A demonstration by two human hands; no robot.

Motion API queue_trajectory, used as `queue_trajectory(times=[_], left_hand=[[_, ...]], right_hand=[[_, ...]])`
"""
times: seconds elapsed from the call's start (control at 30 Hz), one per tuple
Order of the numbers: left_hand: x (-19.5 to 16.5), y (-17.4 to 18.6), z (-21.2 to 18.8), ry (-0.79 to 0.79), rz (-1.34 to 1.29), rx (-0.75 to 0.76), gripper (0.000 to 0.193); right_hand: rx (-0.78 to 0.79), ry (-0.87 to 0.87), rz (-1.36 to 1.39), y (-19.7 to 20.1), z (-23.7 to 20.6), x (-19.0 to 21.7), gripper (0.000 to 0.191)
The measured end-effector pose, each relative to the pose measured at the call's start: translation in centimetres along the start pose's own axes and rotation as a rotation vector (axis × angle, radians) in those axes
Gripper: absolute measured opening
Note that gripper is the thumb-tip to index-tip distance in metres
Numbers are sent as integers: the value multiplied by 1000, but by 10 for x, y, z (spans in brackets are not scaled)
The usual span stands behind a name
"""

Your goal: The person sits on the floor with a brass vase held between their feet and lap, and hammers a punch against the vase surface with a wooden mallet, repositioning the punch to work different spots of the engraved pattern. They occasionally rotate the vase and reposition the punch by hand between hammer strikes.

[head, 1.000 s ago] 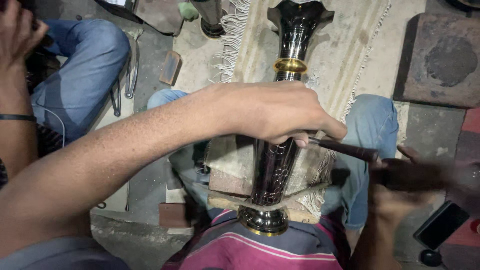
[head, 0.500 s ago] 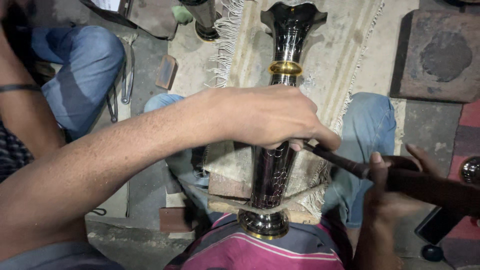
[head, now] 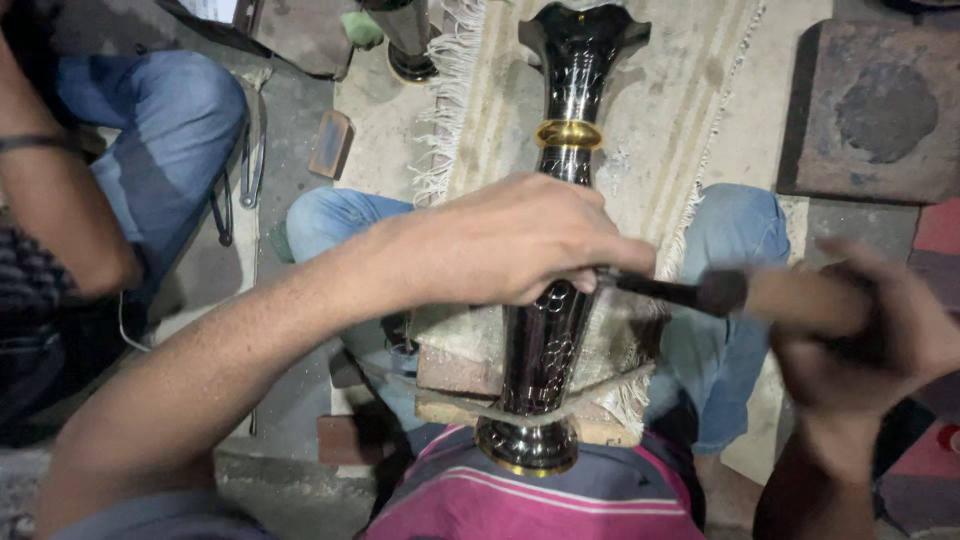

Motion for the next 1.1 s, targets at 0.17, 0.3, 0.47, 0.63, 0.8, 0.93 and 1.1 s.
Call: queue_trajectory(times=[0.17,0.3,0.47,0.63,0.8,0.93,1.1], left_hand=[[3,-2,-12,16,-79,-106,29],[3,2,-32,76,-137,-283,28],[5,-10,-51,309,-278,-465,30],[8,-18,-54,286,-212,-477,20],[11,-27,-61,392,-223,-517,22],[4,-33,-70,486,-252,-650,20],[-7,-33,-72,539,-267,-750,25]], right_hand=[[-39,-223,490,-17,32,15,49],[22,-327,539,-15,45,0,47],[431,-388,-174,-22,70,-20,46],[756,109,-131,-52,121,60,65],[783,-33,-72,-69,146,79,62],[972,273,-375,-71,148,88,60],[904,392,-267,-82,164,115,47]])
Point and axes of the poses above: each hand's wrist, its own z-axis towards the middle knuckle, its own y-axis out of the back of the hand, x = y × z, the point moved 6 cm from there along z, towards the middle knuckle, and after that the axes turned 11 degrees about y, right-handed, at the moved point
